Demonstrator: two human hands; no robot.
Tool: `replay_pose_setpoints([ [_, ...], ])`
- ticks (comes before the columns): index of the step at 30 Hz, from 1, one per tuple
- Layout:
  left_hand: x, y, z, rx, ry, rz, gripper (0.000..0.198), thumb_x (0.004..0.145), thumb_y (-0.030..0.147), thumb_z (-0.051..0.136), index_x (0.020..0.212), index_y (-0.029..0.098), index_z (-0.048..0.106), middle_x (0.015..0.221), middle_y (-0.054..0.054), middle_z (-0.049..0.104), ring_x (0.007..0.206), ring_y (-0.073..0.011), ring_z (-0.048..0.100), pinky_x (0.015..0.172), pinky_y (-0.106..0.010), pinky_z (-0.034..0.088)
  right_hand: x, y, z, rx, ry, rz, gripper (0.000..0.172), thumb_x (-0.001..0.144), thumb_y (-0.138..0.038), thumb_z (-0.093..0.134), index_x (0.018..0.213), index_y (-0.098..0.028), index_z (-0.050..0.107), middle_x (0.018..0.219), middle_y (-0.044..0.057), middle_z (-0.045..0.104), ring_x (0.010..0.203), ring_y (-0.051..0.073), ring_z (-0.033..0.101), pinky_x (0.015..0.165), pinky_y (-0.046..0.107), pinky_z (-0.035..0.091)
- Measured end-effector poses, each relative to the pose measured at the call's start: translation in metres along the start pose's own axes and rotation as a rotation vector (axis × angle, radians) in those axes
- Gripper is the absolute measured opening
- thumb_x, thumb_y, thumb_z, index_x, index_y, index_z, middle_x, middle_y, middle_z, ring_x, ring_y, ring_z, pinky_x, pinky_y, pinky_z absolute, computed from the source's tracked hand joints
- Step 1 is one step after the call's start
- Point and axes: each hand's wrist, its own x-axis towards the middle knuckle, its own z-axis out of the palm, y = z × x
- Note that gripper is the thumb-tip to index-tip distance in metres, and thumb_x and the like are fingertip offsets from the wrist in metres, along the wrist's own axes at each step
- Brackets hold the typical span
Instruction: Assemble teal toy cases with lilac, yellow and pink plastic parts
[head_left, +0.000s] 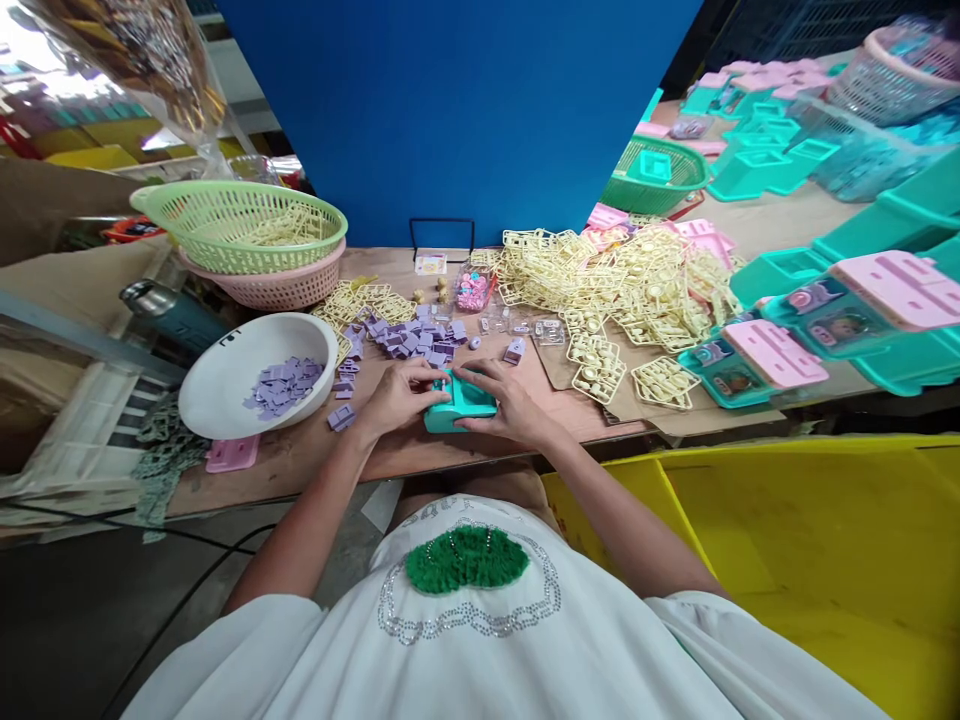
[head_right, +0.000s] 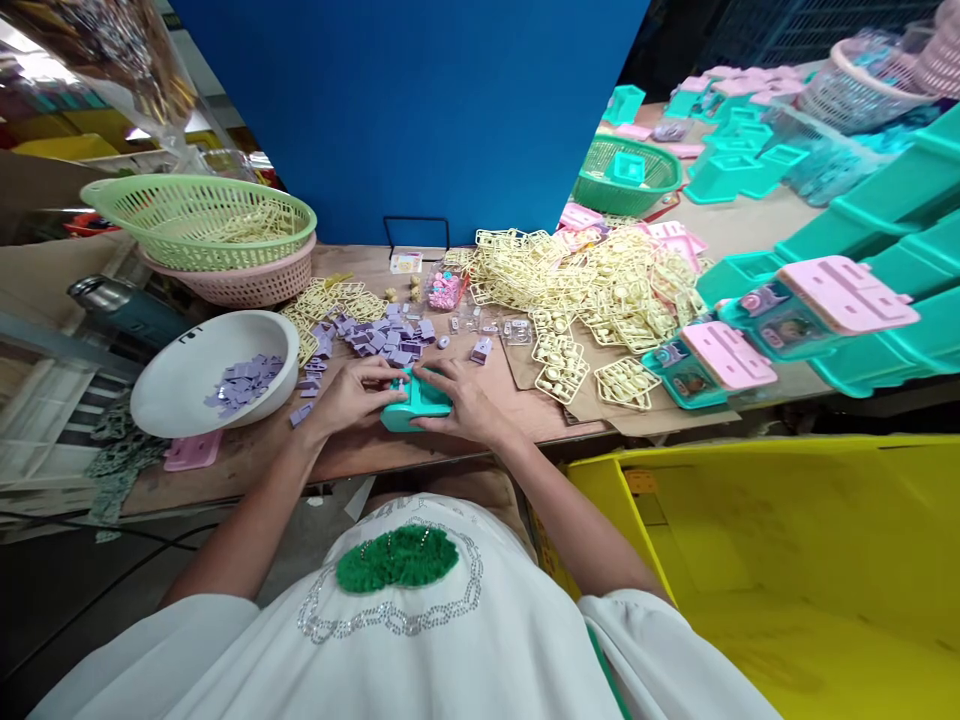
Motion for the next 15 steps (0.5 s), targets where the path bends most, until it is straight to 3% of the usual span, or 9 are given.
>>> replay_pose_setpoints([
  [6,0.001,-0.002,0.0,-0.012,-0.004,-0.008,0.022,0.079,0.028,0.083,0.098,0.017,0.086,0.084,-0.003,0.065,0.073,-0.014,0.061,0.068,-0.026,0.051,0.0,0.001,0.0,0.007,-0.003,0.005,0.076,0.092,-0.054,0.078,0.159,-0.029,0.052,0.144,0.017,0.058,0.134,0.035,0.057,0.112,0.059,0.052],
  [12,-0.009,-0.008,0.003,-0.115,0.072,-0.049,0.044,0.075,0.035,0.088,0.116,0.019,0.083,0.085,-0.001,0.061,0.078,-0.0134,0.062,0.073,-0.025,0.056,-0.001,0.005,0.003,0.001,0.014,-0.003,0.078,0.092,-0.059,0.076,0.158,-0.027,0.052,0.144,0.018,0.058,0.133,0.035,0.058,0.11,0.057,0.053],
  [15,-0.011,-0.01,0.006,-0.131,0.115,-0.055,0.044,0.074,0.038,0.089,0.114,0.019,0.084,0.087,-0.002,0.061,0.079,-0.0134,0.063,0.073,-0.024,0.057,-0.001,0.005,0.004,-0.008,0.023,-0.022,0.078,0.092,-0.059,0.076,0.159,-0.027,0.052,0.143,0.018,0.059,0.132,0.035,0.059,0.11,0.057,0.053],
])
